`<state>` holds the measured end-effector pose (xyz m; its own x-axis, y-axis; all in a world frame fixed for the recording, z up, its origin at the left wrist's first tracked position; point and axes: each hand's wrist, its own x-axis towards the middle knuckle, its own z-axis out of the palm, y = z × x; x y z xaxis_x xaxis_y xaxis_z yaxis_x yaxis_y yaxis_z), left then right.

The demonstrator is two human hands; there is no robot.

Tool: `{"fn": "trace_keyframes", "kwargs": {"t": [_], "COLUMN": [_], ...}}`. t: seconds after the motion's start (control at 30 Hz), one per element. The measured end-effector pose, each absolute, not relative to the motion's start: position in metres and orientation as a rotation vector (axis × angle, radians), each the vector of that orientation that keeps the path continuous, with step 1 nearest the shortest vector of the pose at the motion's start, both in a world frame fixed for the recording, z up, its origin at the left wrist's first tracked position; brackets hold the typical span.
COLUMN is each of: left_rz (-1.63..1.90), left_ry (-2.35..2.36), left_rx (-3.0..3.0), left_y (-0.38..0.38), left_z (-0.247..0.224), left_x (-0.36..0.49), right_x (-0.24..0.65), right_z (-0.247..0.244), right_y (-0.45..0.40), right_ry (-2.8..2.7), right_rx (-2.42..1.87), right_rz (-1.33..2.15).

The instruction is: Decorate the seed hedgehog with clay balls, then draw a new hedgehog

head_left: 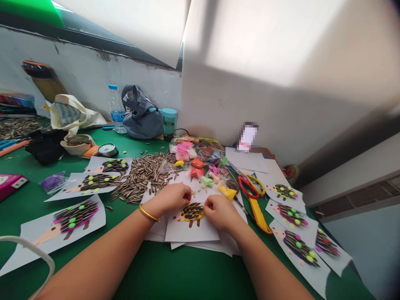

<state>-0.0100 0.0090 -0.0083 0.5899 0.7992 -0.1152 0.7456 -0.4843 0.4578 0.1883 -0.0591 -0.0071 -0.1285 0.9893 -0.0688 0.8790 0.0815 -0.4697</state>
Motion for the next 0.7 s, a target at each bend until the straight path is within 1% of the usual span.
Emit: {"fn": "trace_keyframes", "kwargs": {"t": [0.37, 0.47, 0.53, 0.63, 0.7], "left_rz": [0.174, 0.233, 0.32, 0.47, 0.468], "left_ry": [1.223, 1.256, 1.412, 1.802, 1.957], "left_rx": [2.345, 2.311, 2.32, 2.442, 2.488], "left_y": [0.009, 0.012, 0.016, 0.025, 0.03], "left_z": [-0.008, -0.006, -0.005, -0.005, -0.007], "left_x": [-0.011, -0.013, -0.017, -0.024, -0.028], "right_x": [0.191, 0.196, 0.199, 0.201, 0.201], "right_z": [-0.007, -0.004, -0.002, -0.001, 0.0], "right_y": [-0.059, -0.059, -0.058, -0.056, -0.056], "right_ry": [-2.11, -2.082, -2.038, -1.995, -1.984], "right_rx": [-1.834, -1.804, -1.798, -1.793, -1.788], "right_rz": [0.601, 0.587, 0.547, 0.5, 0.485]}}
